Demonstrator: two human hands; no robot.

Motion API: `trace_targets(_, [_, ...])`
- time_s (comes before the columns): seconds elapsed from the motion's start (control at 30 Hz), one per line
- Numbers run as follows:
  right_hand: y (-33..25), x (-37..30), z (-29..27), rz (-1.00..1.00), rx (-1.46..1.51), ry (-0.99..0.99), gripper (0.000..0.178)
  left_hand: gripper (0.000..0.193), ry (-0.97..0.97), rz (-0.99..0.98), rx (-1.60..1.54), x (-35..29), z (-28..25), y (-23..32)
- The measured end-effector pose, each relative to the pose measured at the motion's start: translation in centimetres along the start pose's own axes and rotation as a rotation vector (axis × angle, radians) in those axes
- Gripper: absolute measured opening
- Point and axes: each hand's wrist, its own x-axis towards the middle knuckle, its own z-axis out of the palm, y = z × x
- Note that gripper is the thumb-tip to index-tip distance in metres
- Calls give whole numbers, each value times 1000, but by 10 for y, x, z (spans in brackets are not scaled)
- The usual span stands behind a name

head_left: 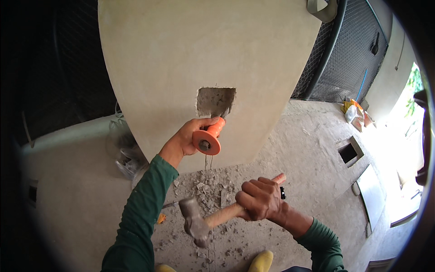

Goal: The person uses a hammer and chisel to chip away at a rectangular section of a wall, creating a hole. The person briefly places a black electrical box into the hole to check fit, then continues chiseling to enlarge the opening.

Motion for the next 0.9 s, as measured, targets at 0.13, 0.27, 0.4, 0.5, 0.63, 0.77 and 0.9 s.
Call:
trace_targets(0.13, [4,18,3,338,-44,-80,37,35,-120,-59,-18,6,-3,0])
trace_targets(0.27, [-8,14,-2,242,40,-36,40,35,-29,-75,68,7,10,-18])
trace_targets(0.4, [-20,0,-9,78,44,-47,43,35,-25,31,76,-6,14,-21])
trace_targets(0.5, [-19,-1,-6,100,69,-51,45,35,45,48,55,-12,15,-12])
trace_targets(0.63, [-19,2,-2,159,77,-98,45,30,41,48,64,-8,14,-6])
trace_targets(0.77, [-16,6,-4,-2,-9,-35,41,25,45,-1,87,-2,3,-5])
trace_targets(0.9, [-2,18,0,234,-63,-124,36,29,-57,11,109,6,-8,1])
